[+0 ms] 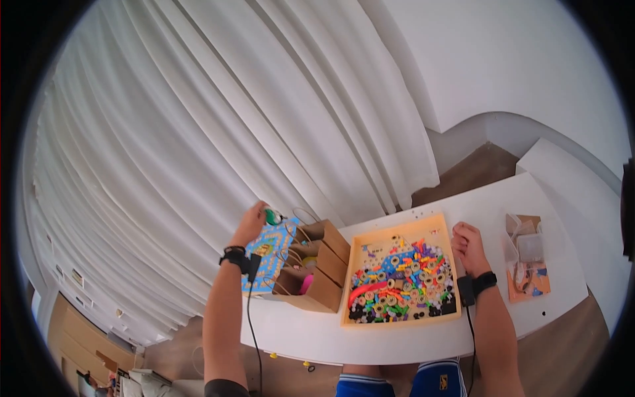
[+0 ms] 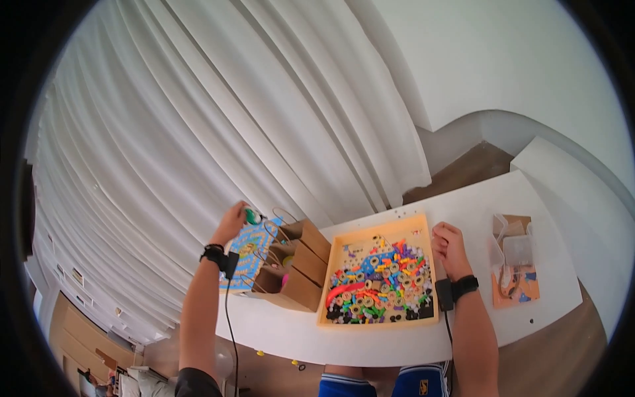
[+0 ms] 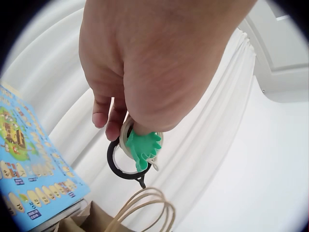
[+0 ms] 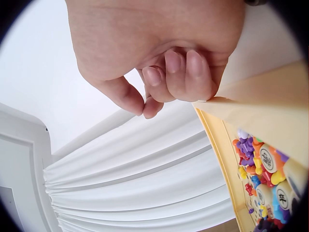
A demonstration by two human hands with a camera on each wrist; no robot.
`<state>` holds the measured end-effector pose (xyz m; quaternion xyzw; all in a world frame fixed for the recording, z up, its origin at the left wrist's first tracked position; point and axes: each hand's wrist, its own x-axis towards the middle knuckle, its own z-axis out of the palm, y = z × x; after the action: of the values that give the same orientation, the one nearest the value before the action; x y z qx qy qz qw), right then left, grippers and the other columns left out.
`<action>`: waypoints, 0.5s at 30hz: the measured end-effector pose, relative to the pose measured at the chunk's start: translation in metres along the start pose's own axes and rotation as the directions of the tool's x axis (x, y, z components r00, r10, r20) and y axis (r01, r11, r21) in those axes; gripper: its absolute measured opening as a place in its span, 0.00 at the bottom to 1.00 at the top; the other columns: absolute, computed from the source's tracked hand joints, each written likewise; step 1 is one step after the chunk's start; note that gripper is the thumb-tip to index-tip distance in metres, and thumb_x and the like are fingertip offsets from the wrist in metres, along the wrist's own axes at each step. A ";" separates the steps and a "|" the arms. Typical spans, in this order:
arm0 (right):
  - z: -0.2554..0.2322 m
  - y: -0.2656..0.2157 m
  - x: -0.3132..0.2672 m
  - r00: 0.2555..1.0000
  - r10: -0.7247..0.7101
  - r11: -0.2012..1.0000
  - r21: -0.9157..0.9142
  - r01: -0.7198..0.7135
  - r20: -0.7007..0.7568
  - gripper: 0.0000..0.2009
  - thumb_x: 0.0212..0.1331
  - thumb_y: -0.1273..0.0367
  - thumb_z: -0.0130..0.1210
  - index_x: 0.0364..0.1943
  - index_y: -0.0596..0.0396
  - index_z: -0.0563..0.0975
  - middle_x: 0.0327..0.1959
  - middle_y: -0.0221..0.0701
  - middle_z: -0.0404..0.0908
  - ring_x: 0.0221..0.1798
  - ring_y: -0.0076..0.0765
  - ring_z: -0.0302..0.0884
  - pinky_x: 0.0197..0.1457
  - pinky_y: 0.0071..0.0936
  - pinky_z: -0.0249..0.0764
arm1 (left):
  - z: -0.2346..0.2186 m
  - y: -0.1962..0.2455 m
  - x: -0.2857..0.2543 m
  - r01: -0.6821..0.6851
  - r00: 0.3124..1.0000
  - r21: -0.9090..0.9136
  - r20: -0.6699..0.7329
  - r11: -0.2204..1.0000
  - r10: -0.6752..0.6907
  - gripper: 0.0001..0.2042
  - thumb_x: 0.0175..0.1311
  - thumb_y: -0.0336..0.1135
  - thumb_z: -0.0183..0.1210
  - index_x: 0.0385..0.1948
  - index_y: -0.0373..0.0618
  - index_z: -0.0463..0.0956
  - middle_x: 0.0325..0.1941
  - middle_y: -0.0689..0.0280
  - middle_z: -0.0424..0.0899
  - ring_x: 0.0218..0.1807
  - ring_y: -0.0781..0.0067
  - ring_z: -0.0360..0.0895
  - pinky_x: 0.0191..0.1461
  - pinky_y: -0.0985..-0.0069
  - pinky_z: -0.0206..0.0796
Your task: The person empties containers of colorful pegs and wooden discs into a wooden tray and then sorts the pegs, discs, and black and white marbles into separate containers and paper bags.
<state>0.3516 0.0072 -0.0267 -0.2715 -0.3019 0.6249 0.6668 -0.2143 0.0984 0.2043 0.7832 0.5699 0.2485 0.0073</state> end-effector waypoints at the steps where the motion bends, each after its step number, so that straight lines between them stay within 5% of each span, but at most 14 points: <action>1: 0.000 0.000 -0.001 1.000 0.006 1.000 -0.010 -0.007 -0.008 0.10 0.68 0.67 0.56 0.28 0.50 0.71 0.15 0.14 0.54 0.15 0.13 0.51 0.16 0.19 0.47 | 0.010 -0.002 -0.002 -0.004 1.000 -0.015 0.021 1.000 0.004 0.10 0.72 0.27 0.51 0.50 0.41 0.76 0.28 0.52 0.82 0.33 0.57 0.83 0.40 0.62 0.73; 5: -0.002 0.000 0.000 1.000 0.009 1.000 -0.016 -0.009 -0.002 0.10 0.68 0.67 0.56 0.28 0.50 0.71 0.15 0.14 0.54 0.15 0.13 0.50 0.16 0.19 0.47 | 0.039 0.016 -0.007 -0.050 0.995 -0.005 0.084 0.999 0.050 0.10 0.70 0.25 0.52 0.49 0.40 0.77 0.38 0.46 0.85 0.45 0.43 0.83 0.49 0.58 0.74; 7: 0.001 -0.001 -0.001 1.000 0.007 1.000 -0.010 -0.007 -0.002 0.10 0.68 0.67 0.56 0.28 0.51 0.72 0.16 0.14 0.55 0.15 0.13 0.50 0.16 0.19 0.47 | 0.049 0.018 -0.006 -0.229 0.965 0.012 0.132 0.973 0.226 0.11 0.70 0.23 0.53 0.50 0.40 0.77 0.36 0.56 0.85 0.38 0.64 0.82 0.45 0.66 0.75; 8: 0.002 -0.001 -0.002 1.000 0.007 1.000 0.000 -0.007 -0.002 0.10 0.68 0.68 0.56 0.27 0.51 0.72 0.16 0.13 0.56 0.14 0.12 0.50 0.16 0.19 0.47 | 0.056 0.011 -0.002 -0.250 0.962 0.000 0.117 0.968 0.248 0.14 0.67 0.21 0.54 0.52 0.41 0.79 0.41 0.56 0.87 0.42 0.63 0.83 0.50 0.67 0.75; 15: 0.002 0.000 -0.003 1.000 -0.003 1.000 -0.027 0.003 -0.016 0.10 0.69 0.67 0.56 0.28 0.51 0.72 0.16 0.13 0.56 0.15 0.12 0.50 0.16 0.18 0.47 | 0.048 0.015 -0.009 -0.052 0.946 -0.158 0.308 0.986 0.099 0.18 0.65 0.18 0.51 0.55 0.40 0.81 0.50 0.60 0.89 0.47 0.66 0.85 0.55 0.70 0.75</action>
<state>0.3505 0.0044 -0.0255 -0.2851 -0.3053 0.6176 0.6664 -0.1836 0.0982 0.1637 0.8314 0.5109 0.1622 0.1463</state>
